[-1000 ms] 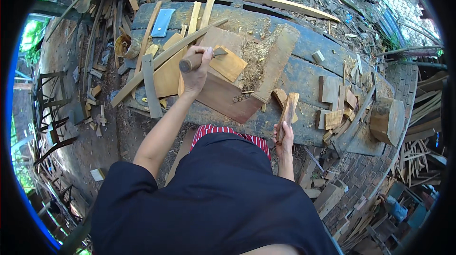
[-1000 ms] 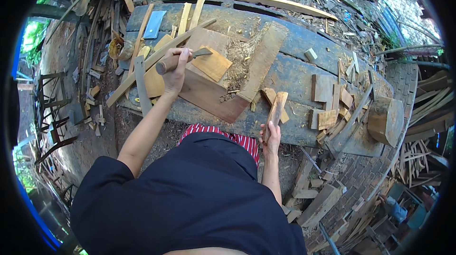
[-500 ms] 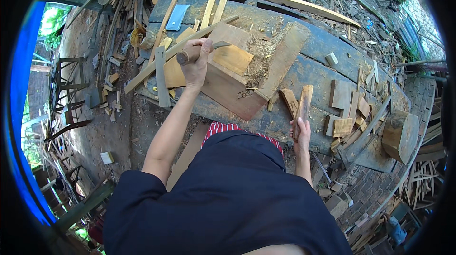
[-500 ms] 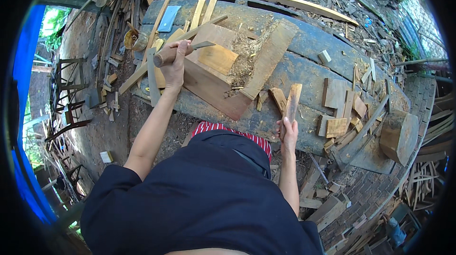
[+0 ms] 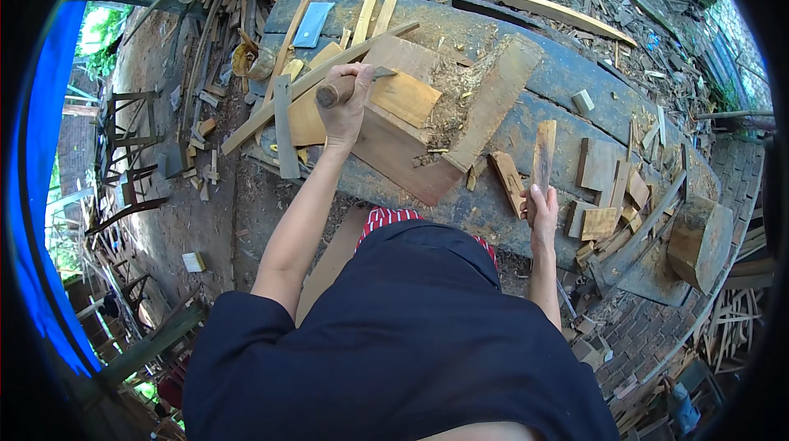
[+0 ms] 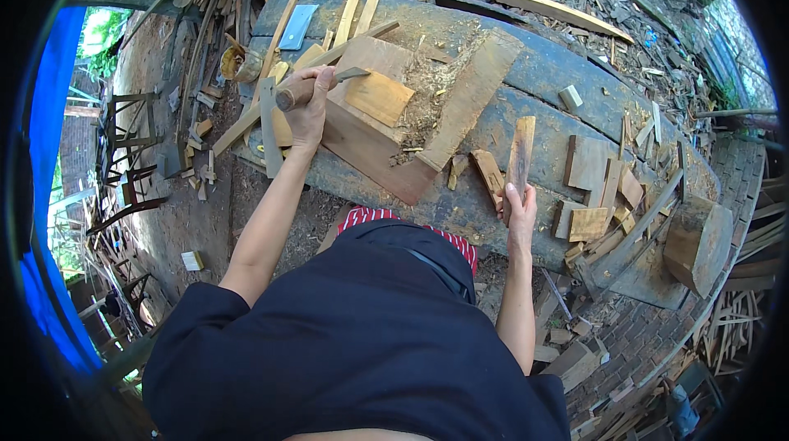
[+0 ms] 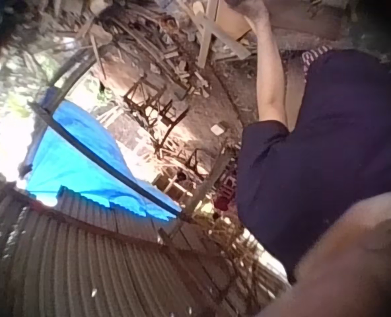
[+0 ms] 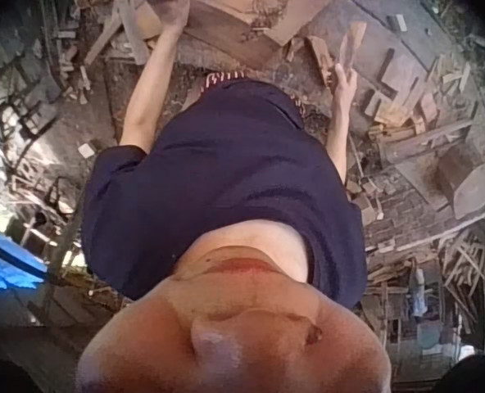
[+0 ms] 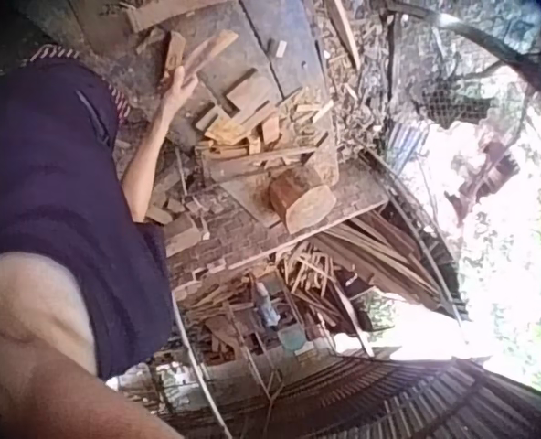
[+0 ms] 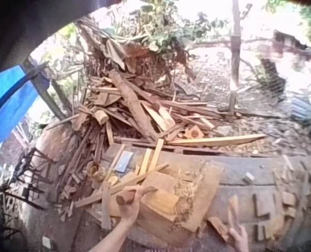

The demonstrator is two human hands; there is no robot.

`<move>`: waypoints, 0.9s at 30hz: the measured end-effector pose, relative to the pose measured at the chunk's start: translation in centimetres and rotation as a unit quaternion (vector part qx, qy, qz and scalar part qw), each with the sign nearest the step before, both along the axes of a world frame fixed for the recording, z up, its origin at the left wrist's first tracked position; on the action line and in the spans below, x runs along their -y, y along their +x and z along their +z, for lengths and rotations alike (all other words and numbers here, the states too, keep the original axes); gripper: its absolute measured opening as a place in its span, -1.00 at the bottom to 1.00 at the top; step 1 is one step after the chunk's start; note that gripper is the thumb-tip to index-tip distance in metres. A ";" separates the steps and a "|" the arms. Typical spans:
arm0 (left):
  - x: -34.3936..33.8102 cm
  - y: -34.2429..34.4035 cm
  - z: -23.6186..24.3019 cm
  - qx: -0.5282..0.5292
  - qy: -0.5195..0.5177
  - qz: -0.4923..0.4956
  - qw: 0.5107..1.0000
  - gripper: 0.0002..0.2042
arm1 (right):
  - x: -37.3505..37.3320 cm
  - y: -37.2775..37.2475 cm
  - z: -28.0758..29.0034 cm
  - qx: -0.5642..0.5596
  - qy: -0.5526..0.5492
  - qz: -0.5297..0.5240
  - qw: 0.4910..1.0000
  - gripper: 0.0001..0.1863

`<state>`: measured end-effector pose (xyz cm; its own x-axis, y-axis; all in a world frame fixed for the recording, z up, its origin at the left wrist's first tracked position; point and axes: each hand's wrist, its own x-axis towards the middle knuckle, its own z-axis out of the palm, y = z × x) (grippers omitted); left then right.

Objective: The person cuts wood pieces using a hand saw, handles the cut wood pieces, and carves a wooden block using a chisel and a piece of wood.

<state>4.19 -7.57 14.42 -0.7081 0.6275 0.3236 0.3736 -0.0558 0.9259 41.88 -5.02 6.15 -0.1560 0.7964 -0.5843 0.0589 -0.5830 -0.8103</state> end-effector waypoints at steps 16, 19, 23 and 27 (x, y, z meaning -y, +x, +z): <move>0.6 -2.2 0.1 0.111 0.073 0.085 0.987 -0.79 | -1.6 -7.1 4.3 0.098 0.179 0.190 0.960 -0.48; 0.7 -2.8 -0.4 0.106 0.068 0.119 0.985 -0.78 | -1.4 -7.6 4.6 0.100 0.167 0.210 0.958 -0.48; 1.1 -3.0 -1.2 0.138 0.072 0.126 0.980 -0.77 | -0.6 -7.9 4.5 0.111 0.149 0.217 0.958 -0.48; 1.2 -2.5 -1.2 0.099 0.049 0.110 0.988 -0.76 | 0.1 -8.1 5.1 0.105 0.125 0.218 0.962 -0.47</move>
